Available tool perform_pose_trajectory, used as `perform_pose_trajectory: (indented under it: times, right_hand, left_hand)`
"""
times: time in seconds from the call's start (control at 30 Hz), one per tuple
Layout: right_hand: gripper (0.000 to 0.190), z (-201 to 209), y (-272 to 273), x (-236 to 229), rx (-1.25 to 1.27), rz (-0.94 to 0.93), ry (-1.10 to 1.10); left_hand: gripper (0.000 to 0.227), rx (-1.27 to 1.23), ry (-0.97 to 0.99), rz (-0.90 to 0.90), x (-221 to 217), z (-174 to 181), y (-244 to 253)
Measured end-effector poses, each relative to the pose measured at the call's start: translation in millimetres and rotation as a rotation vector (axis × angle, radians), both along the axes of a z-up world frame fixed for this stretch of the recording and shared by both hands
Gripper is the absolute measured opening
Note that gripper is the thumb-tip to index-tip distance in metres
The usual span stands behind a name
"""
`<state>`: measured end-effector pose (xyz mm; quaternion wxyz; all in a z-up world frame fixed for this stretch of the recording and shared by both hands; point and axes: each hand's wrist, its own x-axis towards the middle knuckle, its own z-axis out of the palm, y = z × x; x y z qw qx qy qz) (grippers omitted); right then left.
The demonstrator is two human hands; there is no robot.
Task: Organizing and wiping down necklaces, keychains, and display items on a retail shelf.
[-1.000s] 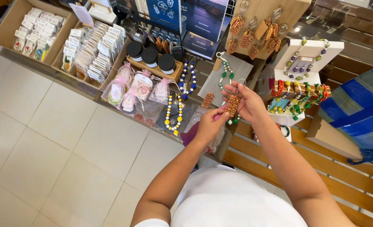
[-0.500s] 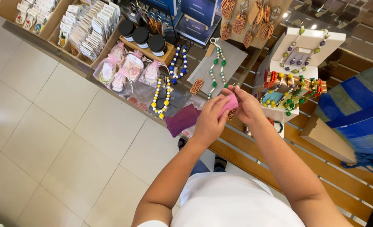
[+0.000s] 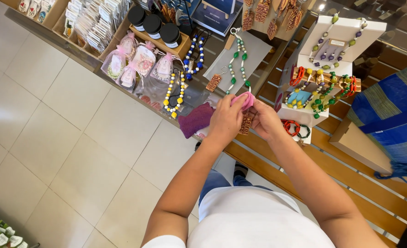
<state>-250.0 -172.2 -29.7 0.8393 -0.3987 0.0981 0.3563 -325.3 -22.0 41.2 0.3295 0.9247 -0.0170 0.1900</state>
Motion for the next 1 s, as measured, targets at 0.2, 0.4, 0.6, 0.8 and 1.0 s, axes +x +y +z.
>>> perform_pose_trajectory:
  times: [0.2, 0.4, 0.6, 0.8, 1.0]
  right_hand:
    - [0.03, 22.8, -2.4, -6.2, -0.036, 0.042, -0.011]
    - [0.03, -12.6, -3.8, -5.7, -0.011, 0.086, -0.117]
    - [0.026, -5.8, -6.9, -5.9, -0.006, 0.053, -0.072]
    - [0.026, -10.1, -13.3, -0.2, 0.061, 0.0, 0.089]
    - [0.031, 2.9, -6.4, -2.1, 0.068, -0.019, 0.054]
  left_hand:
    - [0.039, 0.056, 0.112, 0.067, 0.7, 15.4, 5.8]
    - [0.045, 0.075, 0.035, -0.026, 2.6, 1.4, 1.3]
    - [0.047, 0.037, 0.012, -0.025, -6.1, 5.9, -2.2]
    - [0.046, 0.009, 0.073, -0.049, -16.5, 0.6, -13.7]
    - [0.048, 0.014, -0.01, -0.106, -25.0, 1.5, -14.1]
